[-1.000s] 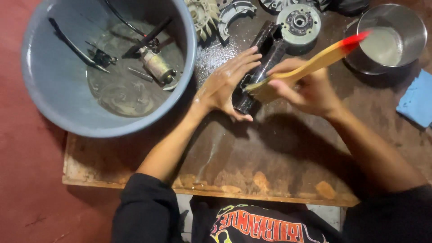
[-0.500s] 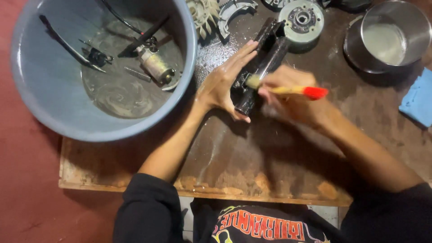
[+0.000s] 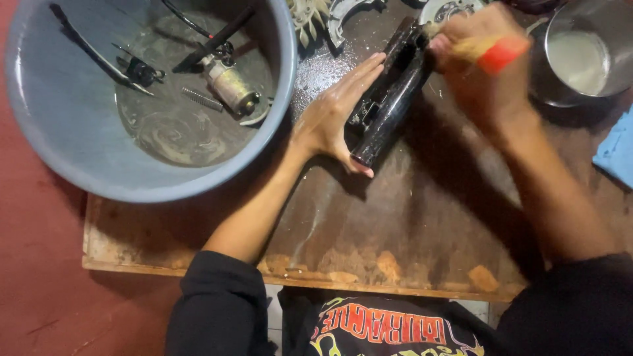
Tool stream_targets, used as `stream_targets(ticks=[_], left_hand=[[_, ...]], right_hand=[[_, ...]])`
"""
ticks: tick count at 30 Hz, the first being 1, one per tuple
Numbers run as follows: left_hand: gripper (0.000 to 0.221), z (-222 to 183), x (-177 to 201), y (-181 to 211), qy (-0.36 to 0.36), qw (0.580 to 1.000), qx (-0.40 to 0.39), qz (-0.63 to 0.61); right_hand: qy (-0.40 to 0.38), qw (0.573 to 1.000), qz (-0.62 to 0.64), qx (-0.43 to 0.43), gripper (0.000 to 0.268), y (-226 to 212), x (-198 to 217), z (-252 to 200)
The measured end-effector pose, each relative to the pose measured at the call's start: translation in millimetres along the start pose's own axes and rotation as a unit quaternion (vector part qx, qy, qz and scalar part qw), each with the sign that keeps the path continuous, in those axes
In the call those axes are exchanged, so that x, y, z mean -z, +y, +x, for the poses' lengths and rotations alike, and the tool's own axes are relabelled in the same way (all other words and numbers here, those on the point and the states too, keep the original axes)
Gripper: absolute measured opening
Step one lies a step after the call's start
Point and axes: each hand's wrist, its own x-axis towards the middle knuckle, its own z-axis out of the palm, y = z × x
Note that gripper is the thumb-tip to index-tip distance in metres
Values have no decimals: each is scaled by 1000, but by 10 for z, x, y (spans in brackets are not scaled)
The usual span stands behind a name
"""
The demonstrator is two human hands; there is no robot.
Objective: Cleaning motorcycle transmission and engine components using a brush and solvent.
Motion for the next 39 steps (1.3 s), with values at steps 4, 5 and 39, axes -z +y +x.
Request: stream_targets(ticks=[4,5,39], left_hand=[[161,37,110,45,6,1000,-9,-7],[160,55,138,60,3,1000,-2,-16],[163,-11,-49,-139,2,1000,-27,16]], right_hand=[[-80,994,40,58,13,-688,-41,-87],[-88,988,118,49,15,-828,36,-55],[-62,947,312,36,16,-679,78,-327]])
